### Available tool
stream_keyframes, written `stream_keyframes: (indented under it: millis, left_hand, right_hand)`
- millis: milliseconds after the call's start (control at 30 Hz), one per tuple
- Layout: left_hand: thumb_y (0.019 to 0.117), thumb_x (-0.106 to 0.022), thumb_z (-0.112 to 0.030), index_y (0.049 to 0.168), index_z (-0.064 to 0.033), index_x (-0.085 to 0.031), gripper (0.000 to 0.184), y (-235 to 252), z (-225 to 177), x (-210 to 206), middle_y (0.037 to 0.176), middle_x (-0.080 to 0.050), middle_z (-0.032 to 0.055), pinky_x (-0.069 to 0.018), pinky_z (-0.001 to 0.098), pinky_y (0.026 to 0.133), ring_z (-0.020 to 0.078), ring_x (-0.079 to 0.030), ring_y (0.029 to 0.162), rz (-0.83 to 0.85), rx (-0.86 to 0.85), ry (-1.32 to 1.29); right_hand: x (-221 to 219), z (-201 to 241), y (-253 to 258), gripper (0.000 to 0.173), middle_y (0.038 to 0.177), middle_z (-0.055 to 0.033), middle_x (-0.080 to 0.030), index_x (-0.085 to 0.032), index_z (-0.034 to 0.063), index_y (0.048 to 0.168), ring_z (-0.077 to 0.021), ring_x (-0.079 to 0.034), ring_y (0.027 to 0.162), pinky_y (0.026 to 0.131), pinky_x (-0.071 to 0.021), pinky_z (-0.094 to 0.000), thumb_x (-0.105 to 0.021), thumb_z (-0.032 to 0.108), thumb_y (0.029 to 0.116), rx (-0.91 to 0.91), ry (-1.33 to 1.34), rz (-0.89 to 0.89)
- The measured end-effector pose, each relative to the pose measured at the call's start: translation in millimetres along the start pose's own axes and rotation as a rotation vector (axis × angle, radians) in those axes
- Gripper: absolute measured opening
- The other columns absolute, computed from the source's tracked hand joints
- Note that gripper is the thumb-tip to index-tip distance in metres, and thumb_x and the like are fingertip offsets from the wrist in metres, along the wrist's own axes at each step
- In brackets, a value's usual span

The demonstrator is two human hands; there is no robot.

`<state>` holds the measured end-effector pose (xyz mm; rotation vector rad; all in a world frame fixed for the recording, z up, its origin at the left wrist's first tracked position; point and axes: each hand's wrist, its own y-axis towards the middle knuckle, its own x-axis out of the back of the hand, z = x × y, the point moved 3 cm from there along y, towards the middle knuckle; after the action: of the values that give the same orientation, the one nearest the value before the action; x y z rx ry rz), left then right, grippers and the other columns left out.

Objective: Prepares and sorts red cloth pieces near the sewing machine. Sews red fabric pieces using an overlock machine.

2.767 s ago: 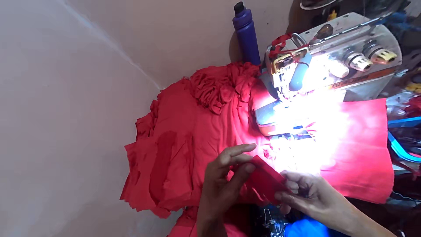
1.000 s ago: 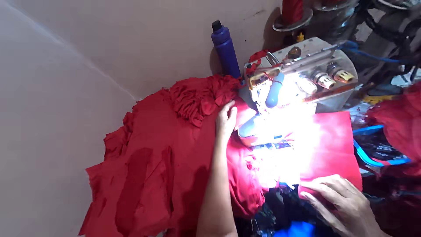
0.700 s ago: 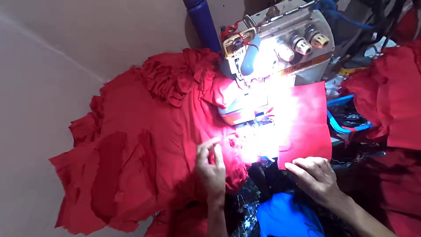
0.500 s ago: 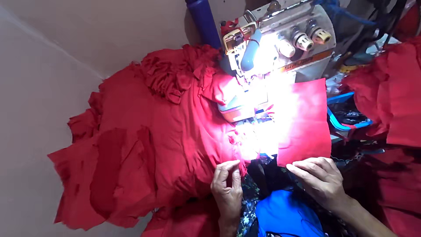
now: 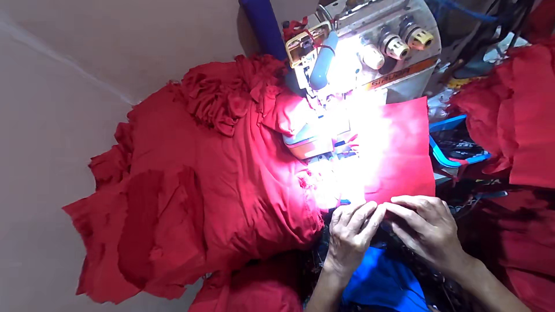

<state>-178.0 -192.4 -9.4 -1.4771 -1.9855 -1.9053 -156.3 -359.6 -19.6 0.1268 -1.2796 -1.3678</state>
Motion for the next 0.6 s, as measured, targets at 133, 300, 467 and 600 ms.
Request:
stream_keyframes:
  millis: [133,300,467,600]
  left_hand:
    - [0.0893,-0.073,-0.009,0.096,-0.0117,-0.081,0.011,-9.3,3.2,-3.0,0.100,-0.078,0.0064,-0.0487,0.0292,0.095,0.0174,-0.069,0.102,-0.045,-0.030,0.005]
    - [0.0892,-0.071,-0.010,0.083,-0.0124,-0.079,0.010,-12.3,-1.6,1.9,0.090,-0.077,0.0022,-0.0427,0.0296,0.096,0.0139,-0.067,0.097,-0.001,0.028,-0.060]
    - [0.0827,-0.075,-0.011,0.082,-0.0086,-0.079,0.004,16.0,-3.6,14.6,0.088,-0.073,0.0059,-0.0492,0.0295,0.089,0.0166,-0.067,0.093,0.189,0.246,-0.382]
    - [0.0866,-0.072,-0.010,0.091,-0.0044,-0.079,0.010,38.6,-2.1,22.9,0.089,-0.074,0.0084,-0.0514,0.0224,0.086,0.0104,-0.067,0.089,0.085,0.297,-0.370]
  right_hand:
    - [6.1,-5.9,2.9,0.023,0.114,-0.0087,-0.071,-0.071,0.0148,0.117,-0.0225,-0.061,0.108,0.095,-0.0438,-0.0334,-0.062,0.027,0.0996,-0.056,0.126,0.044]
    - [9.5,-3.6,5.6,0.028,0.110,-0.0084,-0.069,-0.072,0.0189,0.118,-0.0233,-0.061,0.105,0.093,-0.0432,-0.0367,-0.059,0.036,0.1006,-0.026,0.131,0.143]
    - [12.7,2.2,14.5,0.028,0.112,-0.0080,-0.070,-0.075,0.0249,0.116,-0.0252,-0.061,0.107,0.092,-0.0435,-0.0395,-0.054,0.039,0.1044,0.019,0.140,0.172]
    - [25.3,-11.5,44.5,0.027,0.100,0.0001,-0.075,-0.079,0.0148,0.099,-0.0143,-0.066,0.097,0.085,-0.0487,-0.0355,-0.055,0.027,0.1000,-0.082,0.294,0.227]
